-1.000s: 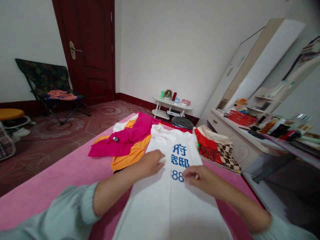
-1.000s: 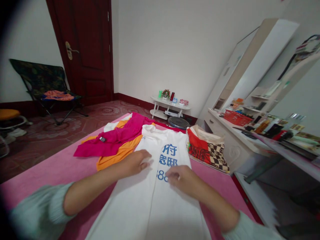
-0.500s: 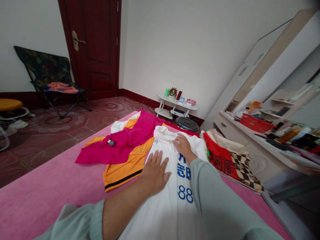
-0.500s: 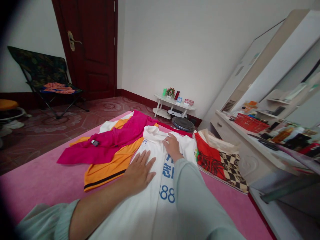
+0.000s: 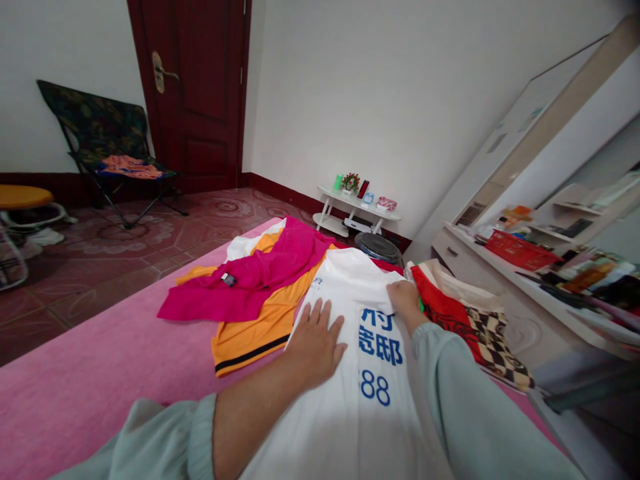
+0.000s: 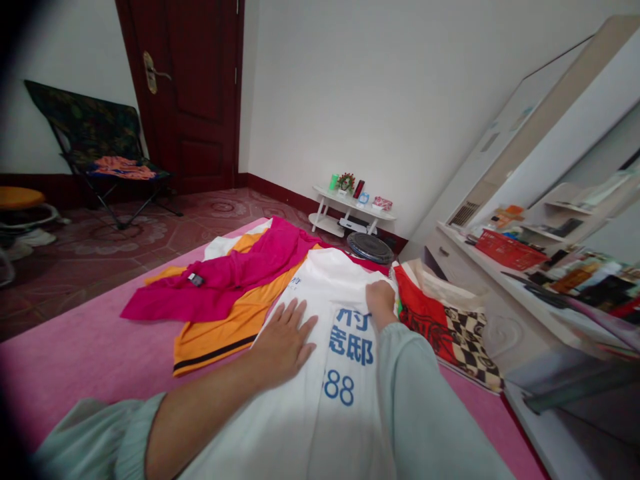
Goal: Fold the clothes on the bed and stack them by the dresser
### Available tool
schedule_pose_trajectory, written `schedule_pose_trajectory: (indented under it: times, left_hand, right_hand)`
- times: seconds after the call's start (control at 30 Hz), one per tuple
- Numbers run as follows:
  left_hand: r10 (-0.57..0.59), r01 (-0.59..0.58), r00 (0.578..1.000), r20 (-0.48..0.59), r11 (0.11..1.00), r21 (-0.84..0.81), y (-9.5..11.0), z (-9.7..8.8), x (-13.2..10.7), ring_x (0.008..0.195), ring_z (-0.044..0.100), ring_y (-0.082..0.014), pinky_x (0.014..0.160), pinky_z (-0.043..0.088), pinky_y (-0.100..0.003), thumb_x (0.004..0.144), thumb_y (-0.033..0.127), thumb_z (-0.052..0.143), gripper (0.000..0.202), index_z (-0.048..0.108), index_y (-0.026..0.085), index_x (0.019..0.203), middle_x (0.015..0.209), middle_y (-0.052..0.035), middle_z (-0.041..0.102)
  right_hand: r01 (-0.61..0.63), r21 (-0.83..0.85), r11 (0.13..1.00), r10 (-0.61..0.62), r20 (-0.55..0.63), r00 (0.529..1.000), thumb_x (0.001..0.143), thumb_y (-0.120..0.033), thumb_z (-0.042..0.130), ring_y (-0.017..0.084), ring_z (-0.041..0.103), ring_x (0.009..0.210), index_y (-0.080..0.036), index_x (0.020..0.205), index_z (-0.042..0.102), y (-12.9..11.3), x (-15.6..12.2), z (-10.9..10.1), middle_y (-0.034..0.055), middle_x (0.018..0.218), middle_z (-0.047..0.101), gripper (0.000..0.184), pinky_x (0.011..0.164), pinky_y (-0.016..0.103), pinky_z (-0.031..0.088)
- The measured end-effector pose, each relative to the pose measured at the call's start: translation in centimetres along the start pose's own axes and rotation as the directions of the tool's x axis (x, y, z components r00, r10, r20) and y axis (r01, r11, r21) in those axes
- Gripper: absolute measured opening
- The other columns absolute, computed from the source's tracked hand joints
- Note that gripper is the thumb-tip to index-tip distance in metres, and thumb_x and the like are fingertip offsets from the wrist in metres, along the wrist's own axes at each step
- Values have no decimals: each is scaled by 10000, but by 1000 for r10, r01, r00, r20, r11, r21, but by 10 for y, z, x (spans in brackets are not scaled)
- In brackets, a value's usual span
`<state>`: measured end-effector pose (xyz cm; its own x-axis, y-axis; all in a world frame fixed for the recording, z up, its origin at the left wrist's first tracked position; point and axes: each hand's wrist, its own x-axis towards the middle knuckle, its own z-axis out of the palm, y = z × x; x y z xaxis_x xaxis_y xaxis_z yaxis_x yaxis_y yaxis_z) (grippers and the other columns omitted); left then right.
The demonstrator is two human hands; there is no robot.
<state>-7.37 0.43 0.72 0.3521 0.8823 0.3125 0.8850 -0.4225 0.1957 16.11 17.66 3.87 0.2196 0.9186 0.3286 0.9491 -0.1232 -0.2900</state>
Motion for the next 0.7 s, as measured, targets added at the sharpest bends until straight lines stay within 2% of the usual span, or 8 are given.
schedule_pose_trajectory:
  times: [0.1, 0.17, 0.27, 0.37, 0.43, 0.53, 0.6, 0.7]
  left_hand:
    - [-7, 8, 1000, 11, 1000, -14, 1, -2, 0, 1391, 212, -358, 1114, 168, -542, 933, 471, 309, 555, 440, 182, 1389, 1494, -187, 299]
    - [-13, 13, 1000, 27, 1000, -24, 1, -3, 0, 1392, 203, -364, 1115, 159, -549, 932, 476, 308, 563, 438, 177, 1391, 1494, -189, 297]
    - [-19, 21, 999, 39, 999, -39, 1, -5, 1, 1394, 195, -365, 1114, 154, -555, 932, 486, 301, 571, 431, 178, 1395, 1495, -184, 297]
    - [-21, 23, 999, 40, 998, -53, 0, -6, 1, 1397, 187, -361, 1114, 159, -553, 933, 496, 290, 576, 426, 183, 1396, 1499, -176, 293]
    - [-22, 25, 999, 49, 998, -64, -1, -7, 1, 1398, 183, -360, 1114, 162, -551, 932, 501, 289, 579, 425, 183, 1396, 1503, -175, 285]
    - [-24, 29, 998, 65, 996, -79, -1, -8, 1, 1398, 185, -359, 1114, 164, -548, 929, 498, 299, 581, 417, 179, 1401, 1503, -182, 280]
    - [-28, 34, 997, 67, 996, -81, -1, -8, 0, 1396, 191, -359, 1114, 167, -549, 928, 497, 304, 579, 422, 179, 1398, 1500, -179, 288]
    - [-32, 35, 998, 50, 997, -70, 0, -8, 0, 1397, 194, -355, 1114, 167, -549, 928, 495, 306, 569, 436, 188, 1389, 1500, -162, 300]
  right_hand:
    - [9, -87, 996, -10, -14, 1000, 689, -87, 555, 316, 606, 947, -98, 899, 682, -10, -6, -7, 194, 929, 646, 246, 781, 382, 431]
    - [133, -97, 986, -141, -80, 987, 725, -71, 501, 303, 550, 1063, -120, 1003, 658, -29, -6, -8, 184, 1066, 612, 323, 872, 396, 403]
    - [441, 8, 898, -431, -199, 880, 735, -39, 429, 239, 518, 1097, -127, 1028, 635, -71, 3, -2, 139, 1105, 601, 369, 964, 354, 370]
    - [596, 179, 783, -553, -239, 798, 713, -34, 435, 210, 494, 1150, -93, 1139, 576, -111, 13, 13, 140, 1203, 575, 453, 1019, 324, 348]
    - [556, 255, 791, -530, -169, 831, 744, -88, 483, 218, 468, 1200, -75, 1253, 495, -128, 17, 22, 160, 1294, 526, 509, 1029, 334, 343]
    - [319, 290, 902, -338, 17, 941, 761, -250, 606, 249, 531, 1136, -102, 1276, 477, -134, 18, 30, 163, 1219, 585, 551, 950, 355, 401]
    - [184, 292, 939, -221, 98, 970, 699, -320, 692, 265, 581, 1050, -123, 1133, 582, -128, 16, 31, 140, 1071, 651, 489, 864, 343, 437]
    - [86, 346, 934, -155, 178, 972, 607, -288, 756, 254, 629, 897, -138, 768, 647, -114, 12, 29, 93, 810, 678, 245, 718, 289, 457]
